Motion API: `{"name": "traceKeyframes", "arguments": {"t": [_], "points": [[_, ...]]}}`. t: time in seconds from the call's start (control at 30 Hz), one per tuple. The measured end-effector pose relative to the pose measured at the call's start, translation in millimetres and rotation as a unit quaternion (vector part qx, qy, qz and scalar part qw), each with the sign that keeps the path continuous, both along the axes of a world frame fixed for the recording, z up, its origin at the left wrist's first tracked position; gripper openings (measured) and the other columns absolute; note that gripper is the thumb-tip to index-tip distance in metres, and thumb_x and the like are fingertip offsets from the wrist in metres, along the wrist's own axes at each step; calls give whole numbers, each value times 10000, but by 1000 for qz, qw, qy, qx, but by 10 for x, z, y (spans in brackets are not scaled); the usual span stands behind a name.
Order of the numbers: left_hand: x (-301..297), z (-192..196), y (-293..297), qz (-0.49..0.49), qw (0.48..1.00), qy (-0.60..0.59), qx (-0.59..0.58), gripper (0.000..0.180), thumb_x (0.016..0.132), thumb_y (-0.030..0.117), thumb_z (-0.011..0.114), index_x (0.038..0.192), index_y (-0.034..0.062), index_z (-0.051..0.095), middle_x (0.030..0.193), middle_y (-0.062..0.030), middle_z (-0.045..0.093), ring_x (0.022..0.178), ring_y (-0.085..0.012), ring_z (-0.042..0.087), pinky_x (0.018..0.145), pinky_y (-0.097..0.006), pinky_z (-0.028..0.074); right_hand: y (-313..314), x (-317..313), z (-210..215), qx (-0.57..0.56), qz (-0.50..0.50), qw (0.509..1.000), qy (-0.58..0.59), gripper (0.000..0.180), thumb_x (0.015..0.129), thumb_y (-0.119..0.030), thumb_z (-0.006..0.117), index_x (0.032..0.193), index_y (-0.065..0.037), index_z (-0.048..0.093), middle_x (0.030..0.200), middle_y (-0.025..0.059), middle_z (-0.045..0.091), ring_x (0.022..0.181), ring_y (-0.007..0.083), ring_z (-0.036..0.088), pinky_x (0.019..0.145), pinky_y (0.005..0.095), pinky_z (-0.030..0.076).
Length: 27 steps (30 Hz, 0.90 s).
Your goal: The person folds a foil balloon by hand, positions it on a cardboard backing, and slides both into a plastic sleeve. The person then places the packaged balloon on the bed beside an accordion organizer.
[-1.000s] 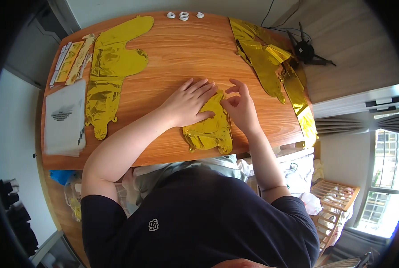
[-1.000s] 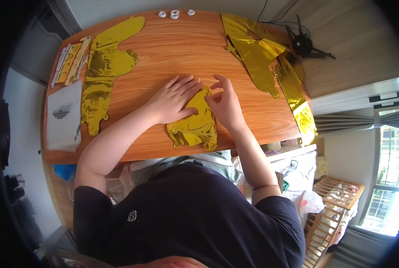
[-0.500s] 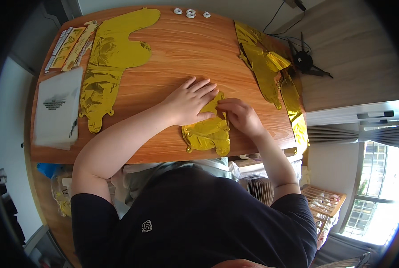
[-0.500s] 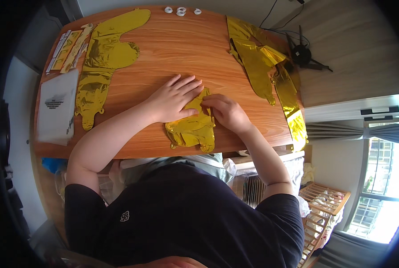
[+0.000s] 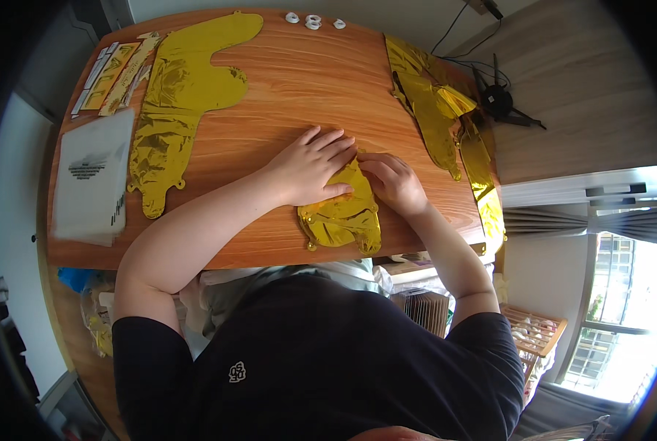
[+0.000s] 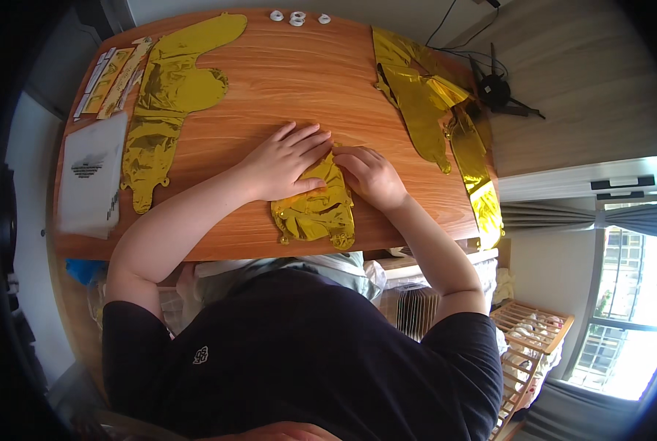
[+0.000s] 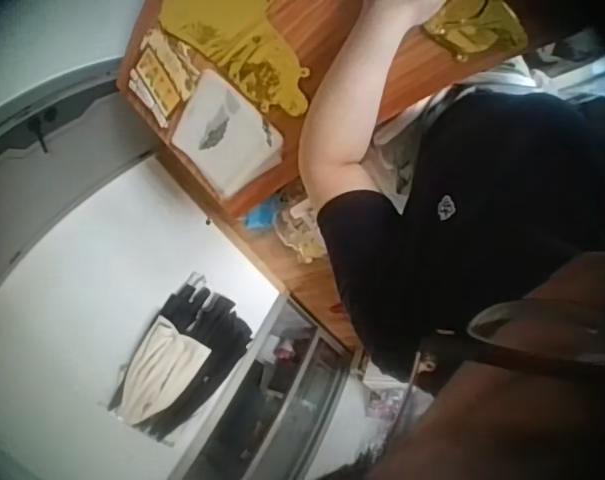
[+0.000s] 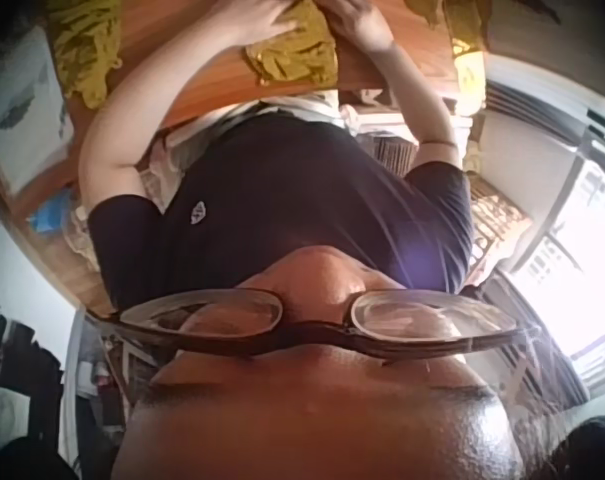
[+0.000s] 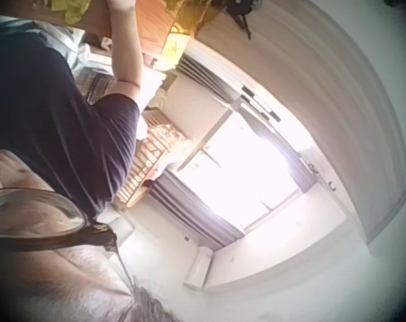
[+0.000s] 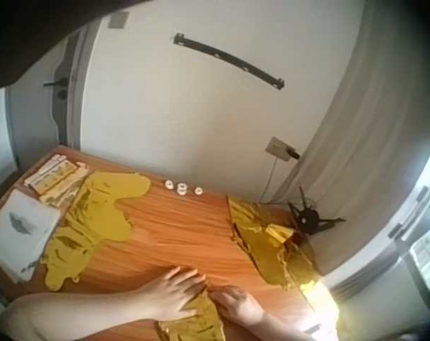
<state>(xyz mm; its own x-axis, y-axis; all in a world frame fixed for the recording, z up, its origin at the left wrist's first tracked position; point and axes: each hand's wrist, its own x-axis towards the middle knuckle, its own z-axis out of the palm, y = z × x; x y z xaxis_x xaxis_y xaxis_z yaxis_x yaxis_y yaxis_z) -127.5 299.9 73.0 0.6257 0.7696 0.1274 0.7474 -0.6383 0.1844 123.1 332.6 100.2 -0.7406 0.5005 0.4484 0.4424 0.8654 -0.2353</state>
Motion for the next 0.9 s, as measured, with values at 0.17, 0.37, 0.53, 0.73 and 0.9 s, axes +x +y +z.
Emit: {"name": "traceKeyframes", "arguments": {"t": [0.17, 0.37, 0.53, 0.73, 0.9], "points": [[1, -15, 7, 3, 1000, -12, 3, 859, 1040, 694, 372, 1604, 45, 377, 1682, -113, 358, 1588, -274, 251, 1290, -530, 168, 56, -24, 68, 52, 34, 998, -33, 323, 711, 21, 773, 1017, -53, 703, 1098, 89, 735, 966, 296, 717, 854, 408, 584], [-6, -36, 20, 3, 1000, -9, 14, 856, 1038, 691, 381, 1603, 49, 381, 1682, -109, 358, 1588, -274, 249, 1290, -527, 161, 62, -39, 54, 42, 21, 998, -37, 294, 707, 27, 767, 983, -55, 709, 1093, 84, 729, 957, 295, 718, 842, 402, 588], [-5, -49, 30, -1, 1000, -13, 13, 857, 1039, 690, 380, 1606, 48, 375, 1686, -107, 350, 1591, -273, 242, 1292, -527, 157, -8, 22, 93, -64, -5, 998, -6, 264, 785, 44, 743, 1036, -37, 724, 1171, 104, 724, 1001, 322, 722, 839, 389, 606], [8, -19, 52, 1, 1000, 11, 0, 885, 1039, 718, 339, 1627, 57, 341, 1705, -97, 315, 1606, -263, 199, 1301, -524, 136, -63, 81, 72, -123, -23, 992, 9, 310, 826, 47, 727, 1125, -35, 742, 1228, 132, 717, 1078, 335, 710, 906, 397, 596], [6, 28, 72, 3, 1000, 26, -3, 894, 1037, 723, 338, 1636, 60, 323, 1714, -88, 295, 1610, -259, 180, 1304, -523, 131, -42, 86, 137, -13, 3, 1000, -29, 354, 784, 33, 749, 1129, -47, 756, 1210, 112, 723, 1102, 326, 700, 946, 410, 578]]}}
